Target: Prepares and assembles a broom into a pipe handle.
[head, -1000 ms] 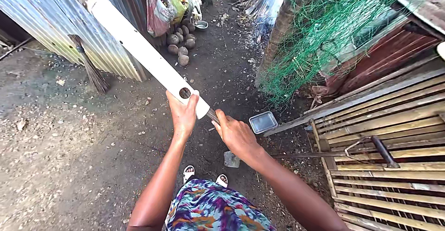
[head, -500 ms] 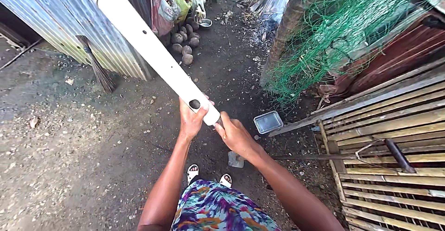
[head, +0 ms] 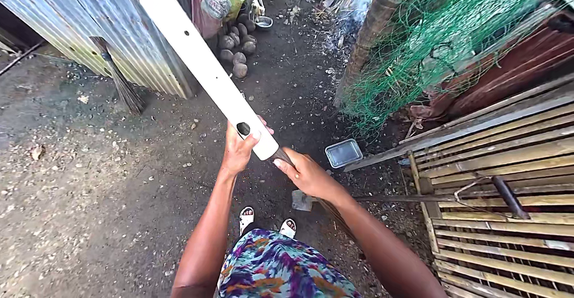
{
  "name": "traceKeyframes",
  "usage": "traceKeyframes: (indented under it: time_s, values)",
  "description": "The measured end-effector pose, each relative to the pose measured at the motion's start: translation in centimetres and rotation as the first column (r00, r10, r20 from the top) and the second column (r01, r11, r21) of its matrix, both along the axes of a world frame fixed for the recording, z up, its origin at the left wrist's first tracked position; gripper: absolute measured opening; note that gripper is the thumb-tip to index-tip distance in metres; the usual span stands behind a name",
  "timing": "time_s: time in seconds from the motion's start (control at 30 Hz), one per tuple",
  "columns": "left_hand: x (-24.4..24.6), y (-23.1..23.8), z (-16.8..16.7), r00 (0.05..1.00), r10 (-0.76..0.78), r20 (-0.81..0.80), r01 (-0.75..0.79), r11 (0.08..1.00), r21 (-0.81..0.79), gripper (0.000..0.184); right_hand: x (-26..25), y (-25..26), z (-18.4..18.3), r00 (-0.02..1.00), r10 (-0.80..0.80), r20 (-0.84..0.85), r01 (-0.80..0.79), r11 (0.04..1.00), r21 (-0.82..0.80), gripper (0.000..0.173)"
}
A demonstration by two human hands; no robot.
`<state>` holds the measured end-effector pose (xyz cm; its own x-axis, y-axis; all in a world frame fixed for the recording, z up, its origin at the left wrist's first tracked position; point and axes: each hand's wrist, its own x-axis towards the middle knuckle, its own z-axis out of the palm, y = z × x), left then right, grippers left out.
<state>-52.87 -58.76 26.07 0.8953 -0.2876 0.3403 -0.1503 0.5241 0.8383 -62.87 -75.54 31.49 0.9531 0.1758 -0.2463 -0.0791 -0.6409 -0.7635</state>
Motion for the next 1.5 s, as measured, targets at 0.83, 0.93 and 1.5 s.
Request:
traceKeyframes:
  time_s: [0.83, 0.93, 1.5]
  values:
    - [2.3, 2.5, -0.7, 0.926, -0.113, -0.361, -0.098, 0.85, -0.518, 0.046, -4.9, -1.7, 0.6, 0.903, -0.154, 0.402, 0.242, 0.953, -0.179, 0.042]
    - [1.7, 1.4, -0.9, 0.856, -0.197, -0.478, -0.152, 0.787, -0.598, 0.046, -4.4, -0.1, 0.3, 0.861, -0.16, 0.484, 0.237, 0.966, -0.103, 0.038]
    - [-0.7, -1.2, 0.2, 0.764, -0.183, -0.619, -0.215, 0.832, -0.511, 0.043, -2.2, 0.8, -3.1, 0.975, -0.014, 0.223, 0.053, 0.984, -0.168, 0.045]
